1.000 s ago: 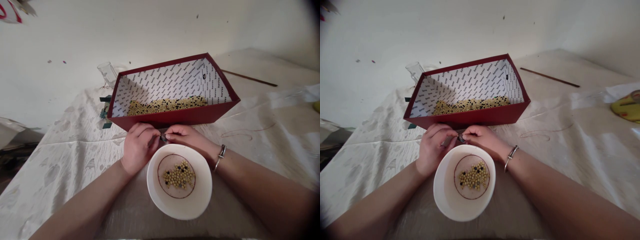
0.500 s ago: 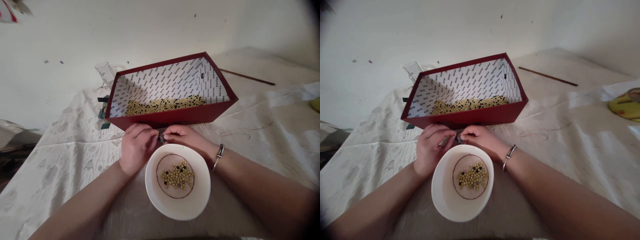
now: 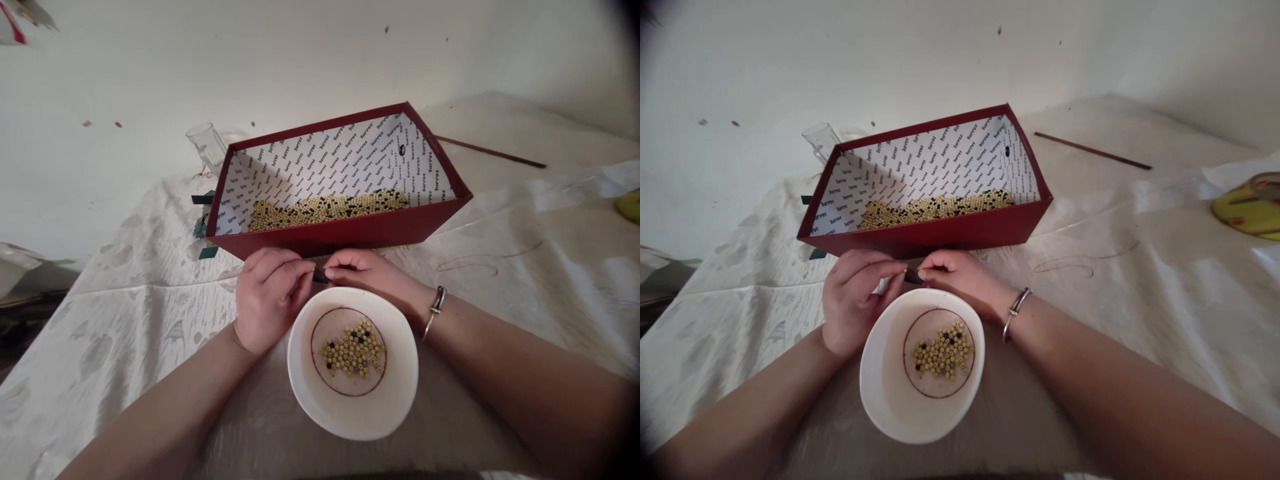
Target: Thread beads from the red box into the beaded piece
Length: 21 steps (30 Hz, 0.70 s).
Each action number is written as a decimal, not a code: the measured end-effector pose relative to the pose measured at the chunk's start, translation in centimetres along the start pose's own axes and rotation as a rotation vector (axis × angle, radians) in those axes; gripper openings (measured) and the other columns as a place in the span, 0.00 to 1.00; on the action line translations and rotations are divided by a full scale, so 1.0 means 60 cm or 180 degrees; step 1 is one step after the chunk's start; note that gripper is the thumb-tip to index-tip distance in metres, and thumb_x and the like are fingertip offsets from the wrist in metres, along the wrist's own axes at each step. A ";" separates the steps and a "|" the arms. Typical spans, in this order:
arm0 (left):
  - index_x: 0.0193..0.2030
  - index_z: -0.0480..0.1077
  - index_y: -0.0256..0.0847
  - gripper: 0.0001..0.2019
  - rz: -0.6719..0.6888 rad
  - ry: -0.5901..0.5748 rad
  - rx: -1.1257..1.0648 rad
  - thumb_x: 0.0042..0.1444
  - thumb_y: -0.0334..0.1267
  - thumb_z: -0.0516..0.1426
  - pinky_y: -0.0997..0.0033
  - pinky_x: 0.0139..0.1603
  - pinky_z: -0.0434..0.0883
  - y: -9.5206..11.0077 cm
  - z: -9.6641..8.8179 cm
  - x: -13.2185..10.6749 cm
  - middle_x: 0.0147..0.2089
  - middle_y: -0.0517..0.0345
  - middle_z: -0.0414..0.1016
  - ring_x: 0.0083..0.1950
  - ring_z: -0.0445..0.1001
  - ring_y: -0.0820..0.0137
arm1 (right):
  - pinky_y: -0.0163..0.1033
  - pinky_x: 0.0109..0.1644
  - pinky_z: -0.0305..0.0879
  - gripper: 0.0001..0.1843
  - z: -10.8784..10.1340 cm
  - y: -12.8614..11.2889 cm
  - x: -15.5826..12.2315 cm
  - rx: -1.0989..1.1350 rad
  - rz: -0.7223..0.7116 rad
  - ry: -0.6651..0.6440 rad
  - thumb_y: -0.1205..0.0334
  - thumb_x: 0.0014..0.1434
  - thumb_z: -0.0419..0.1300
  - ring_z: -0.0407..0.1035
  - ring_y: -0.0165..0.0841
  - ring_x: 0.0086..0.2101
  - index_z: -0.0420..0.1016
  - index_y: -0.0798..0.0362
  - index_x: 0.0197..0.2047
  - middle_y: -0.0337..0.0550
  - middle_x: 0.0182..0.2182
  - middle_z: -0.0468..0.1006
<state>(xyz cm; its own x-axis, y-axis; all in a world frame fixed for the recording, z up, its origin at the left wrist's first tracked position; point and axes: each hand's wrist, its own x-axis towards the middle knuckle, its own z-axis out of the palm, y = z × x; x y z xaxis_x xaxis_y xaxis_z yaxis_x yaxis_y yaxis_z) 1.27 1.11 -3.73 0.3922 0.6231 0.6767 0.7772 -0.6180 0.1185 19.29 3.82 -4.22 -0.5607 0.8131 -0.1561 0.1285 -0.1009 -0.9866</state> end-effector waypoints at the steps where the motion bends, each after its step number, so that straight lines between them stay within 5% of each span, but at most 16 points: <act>1: 0.37 0.71 0.42 0.08 0.0025 -0.0064 -0.0027 0.48 0.32 0.58 0.66 0.42 0.68 0.001 -0.001 -0.001 0.37 0.56 0.72 0.39 0.69 0.70 | 0.32 0.28 0.56 0.09 -0.001 0.002 0.001 -0.0017 -0.0012 -0.0007 0.57 0.53 0.54 0.60 0.25 0.25 0.68 0.55 0.31 0.36 0.24 0.67; 5: 0.39 0.71 0.43 0.09 0.0052 -0.0362 -0.0061 0.49 0.33 0.57 0.63 0.43 0.67 0.001 -0.001 -0.005 0.40 0.56 0.73 0.43 0.69 0.67 | 0.32 0.29 0.57 0.10 -0.003 0.006 0.003 -0.0054 -0.0058 -0.0017 0.56 0.53 0.54 0.60 0.26 0.26 0.68 0.55 0.30 0.36 0.25 0.67; 21: 0.33 0.69 0.42 0.04 -0.0013 -0.0205 -0.0125 0.49 0.33 0.57 0.65 0.43 0.68 0.007 0.000 0.003 0.36 0.57 0.72 0.39 0.68 0.69 | 0.32 0.29 0.56 0.10 -0.003 0.005 0.002 0.0023 0.0029 -0.0021 0.56 0.53 0.54 0.60 0.26 0.25 0.68 0.54 0.31 0.36 0.24 0.68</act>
<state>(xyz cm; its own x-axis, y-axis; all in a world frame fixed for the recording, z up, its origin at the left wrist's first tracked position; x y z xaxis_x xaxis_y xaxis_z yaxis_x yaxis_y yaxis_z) 1.67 0.97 -3.55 0.4209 0.6545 0.6281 0.7595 -0.6329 0.1505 19.40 3.98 -4.54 -0.5649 0.8084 -0.1656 0.1279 -0.1125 -0.9854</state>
